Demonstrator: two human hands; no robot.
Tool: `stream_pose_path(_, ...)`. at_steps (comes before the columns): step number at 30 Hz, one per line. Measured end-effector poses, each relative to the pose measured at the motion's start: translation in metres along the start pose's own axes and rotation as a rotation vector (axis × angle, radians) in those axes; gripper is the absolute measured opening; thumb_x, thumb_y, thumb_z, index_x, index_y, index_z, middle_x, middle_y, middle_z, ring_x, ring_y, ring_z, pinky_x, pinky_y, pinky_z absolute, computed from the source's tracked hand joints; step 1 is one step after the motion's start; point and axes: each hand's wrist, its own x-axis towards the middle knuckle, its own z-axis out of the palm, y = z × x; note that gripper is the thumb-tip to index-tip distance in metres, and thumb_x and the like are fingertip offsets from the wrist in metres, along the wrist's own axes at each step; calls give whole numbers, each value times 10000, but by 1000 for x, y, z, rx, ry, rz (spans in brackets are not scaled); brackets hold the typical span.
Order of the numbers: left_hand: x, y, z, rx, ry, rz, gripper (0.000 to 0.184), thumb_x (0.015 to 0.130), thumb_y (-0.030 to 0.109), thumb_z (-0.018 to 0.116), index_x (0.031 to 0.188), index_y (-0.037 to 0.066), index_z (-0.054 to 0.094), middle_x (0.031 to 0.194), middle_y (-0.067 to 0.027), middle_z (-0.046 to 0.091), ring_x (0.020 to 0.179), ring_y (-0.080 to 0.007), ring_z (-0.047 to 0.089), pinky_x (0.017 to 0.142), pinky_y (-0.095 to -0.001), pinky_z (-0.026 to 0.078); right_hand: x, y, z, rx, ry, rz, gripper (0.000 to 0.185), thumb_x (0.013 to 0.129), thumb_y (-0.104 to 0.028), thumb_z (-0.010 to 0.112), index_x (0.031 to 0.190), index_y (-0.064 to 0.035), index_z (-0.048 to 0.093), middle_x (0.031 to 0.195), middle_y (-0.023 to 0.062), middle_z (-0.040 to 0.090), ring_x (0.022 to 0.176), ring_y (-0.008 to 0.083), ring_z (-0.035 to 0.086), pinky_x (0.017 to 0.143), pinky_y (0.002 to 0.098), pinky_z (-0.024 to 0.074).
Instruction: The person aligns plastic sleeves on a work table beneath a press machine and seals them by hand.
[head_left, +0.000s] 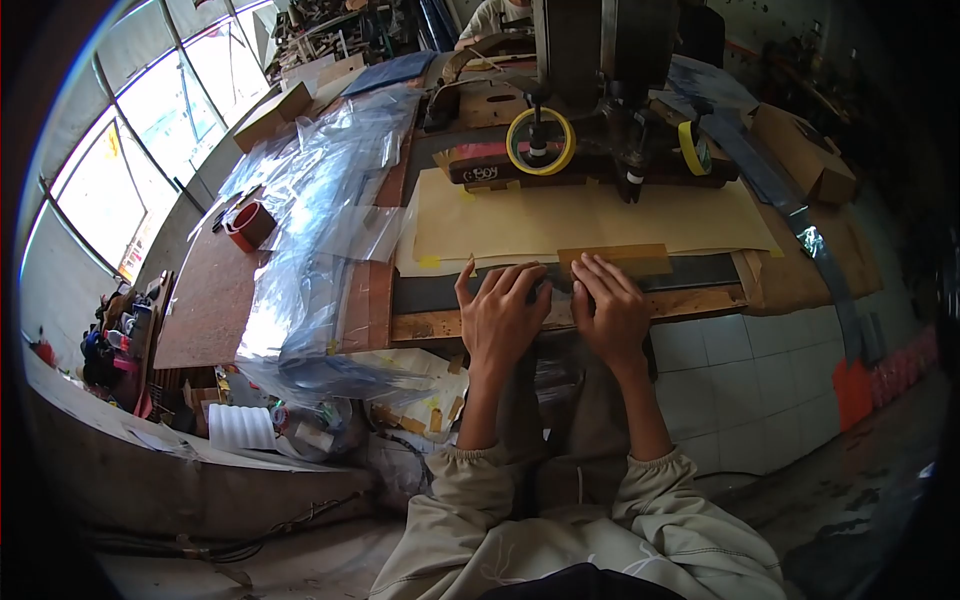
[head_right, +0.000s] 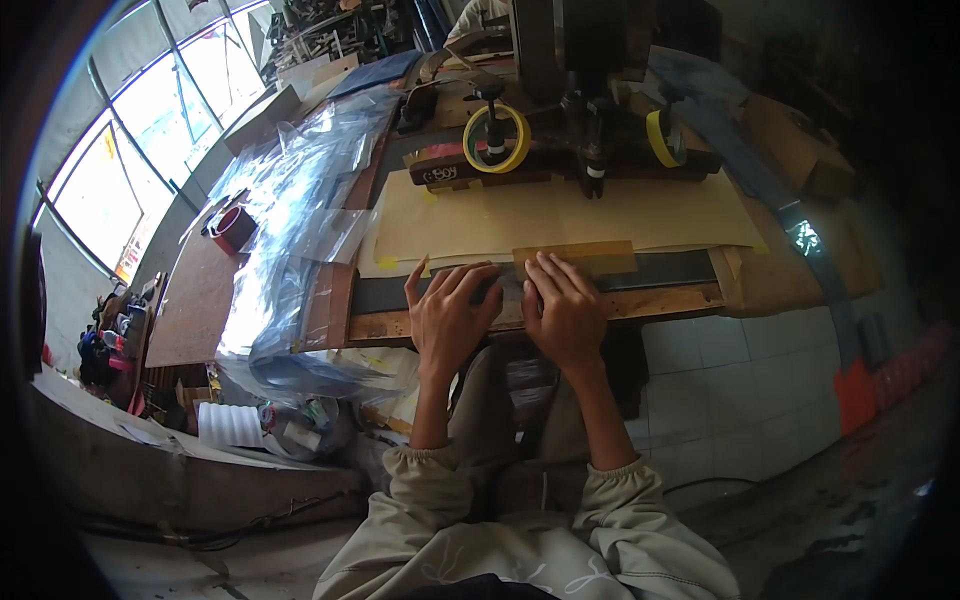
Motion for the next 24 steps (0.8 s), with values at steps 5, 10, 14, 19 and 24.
stream_pose_path(5,-1,-1,0,-7,8,-3,186,834,263,704,1004,188,699,1004,61,708,958,-122,656,1065,-423,327,2,-2,-3,-6,-23,6,262,878,-170,597,1069,-47,728,1112,113,711,1080,267,657,932,378,516)
stream_pose_path(10,-1,-1,2,-39,13,-6,195,831,242,703,1010,163,693,1027,42,708,961,-144,659,949,-349,428,2,-1,-3,-18,-26,-3,261,877,-173,600,1076,-58,724,1123,110,706,1082,267,656,923,376,520)
stream_pose_path(14,2,2,-3,-55,-9,5,185,837,211,699,1009,145,690,1042,33,705,938,-146,665,871,-313,466,3,-3,-5,-21,-47,4,273,874,-175,607,1097,-55,710,1138,113,699,1079,281,656,919,388,523)
stream_pose_path(19,4,4,-1,-83,-5,-29,172,853,183,689,1017,135,687,1034,32,704,905,-127,675,751,-289,516,7,-6,-8,-32,-78,12,277,873,-176,619,1105,-50,705,1138,120,697,1075,291,656,922,393,523)
stream_pose_path(24,3,2,2,-108,5,-46,217,873,158,669,1083,107,678,1028,10,708,869,-135,687,698,-279,533,5,-5,-9,-21,-123,22,342,878,-276,649,1130,-49,694,1173,122,682,1096,293,645,932,390,518)
